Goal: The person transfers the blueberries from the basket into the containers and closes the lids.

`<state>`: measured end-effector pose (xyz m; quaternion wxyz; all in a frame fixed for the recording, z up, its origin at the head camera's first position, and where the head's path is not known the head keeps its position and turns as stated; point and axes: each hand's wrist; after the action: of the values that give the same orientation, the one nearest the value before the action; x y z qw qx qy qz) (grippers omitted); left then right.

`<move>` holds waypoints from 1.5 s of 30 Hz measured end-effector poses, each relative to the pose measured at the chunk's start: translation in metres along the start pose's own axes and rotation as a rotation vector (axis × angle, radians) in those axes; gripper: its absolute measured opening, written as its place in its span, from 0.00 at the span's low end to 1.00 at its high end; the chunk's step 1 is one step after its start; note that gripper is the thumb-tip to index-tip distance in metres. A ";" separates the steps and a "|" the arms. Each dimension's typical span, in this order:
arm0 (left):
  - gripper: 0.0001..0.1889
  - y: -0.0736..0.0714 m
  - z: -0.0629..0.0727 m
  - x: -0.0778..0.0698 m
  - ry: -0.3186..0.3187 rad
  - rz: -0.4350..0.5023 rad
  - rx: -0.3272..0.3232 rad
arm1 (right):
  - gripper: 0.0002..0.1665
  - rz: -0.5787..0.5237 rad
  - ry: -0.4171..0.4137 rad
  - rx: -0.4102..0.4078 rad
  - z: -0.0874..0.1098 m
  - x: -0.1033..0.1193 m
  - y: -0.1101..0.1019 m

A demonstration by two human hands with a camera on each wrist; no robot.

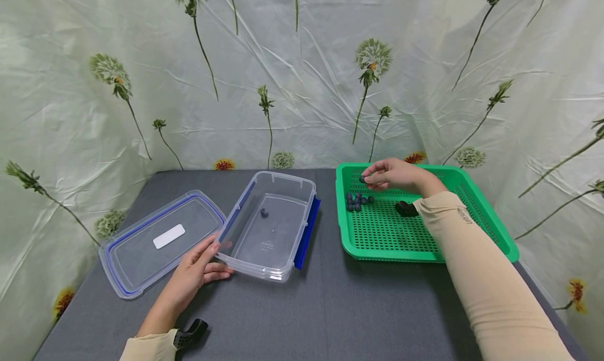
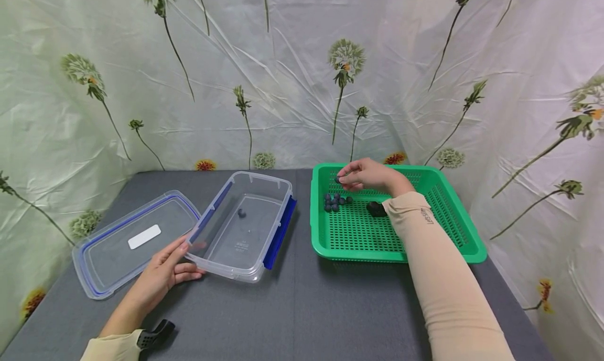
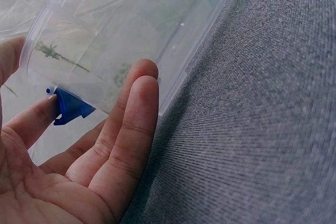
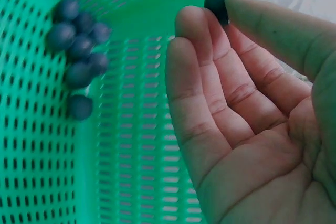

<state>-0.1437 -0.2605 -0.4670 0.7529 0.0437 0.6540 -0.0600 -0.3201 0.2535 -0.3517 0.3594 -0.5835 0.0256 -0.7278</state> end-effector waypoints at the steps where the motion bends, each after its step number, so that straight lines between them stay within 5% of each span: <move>1: 0.32 0.000 0.000 0.000 0.002 0.000 0.000 | 0.22 -0.007 -0.007 -0.002 -0.001 0.003 0.001; 26: 0.33 0.001 0.001 -0.001 0.006 -0.022 -0.008 | 0.19 -0.002 -0.127 0.029 -0.034 0.069 0.049; 45: 0.33 0.001 0.001 -0.002 -0.006 -0.039 -0.012 | 0.16 0.021 -0.144 0.068 -0.062 0.092 0.098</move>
<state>-0.1430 -0.2593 -0.4649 0.7537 0.0265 0.6528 -0.0709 -0.3309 0.1070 -0.3398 0.3874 -0.6217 -0.0188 -0.6804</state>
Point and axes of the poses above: each hand's wrist, its own z-axis away from the middle knuckle, its own y-axis out of the palm, x = y × z, and after that the axes turned 4 degrees about -x, right-handed
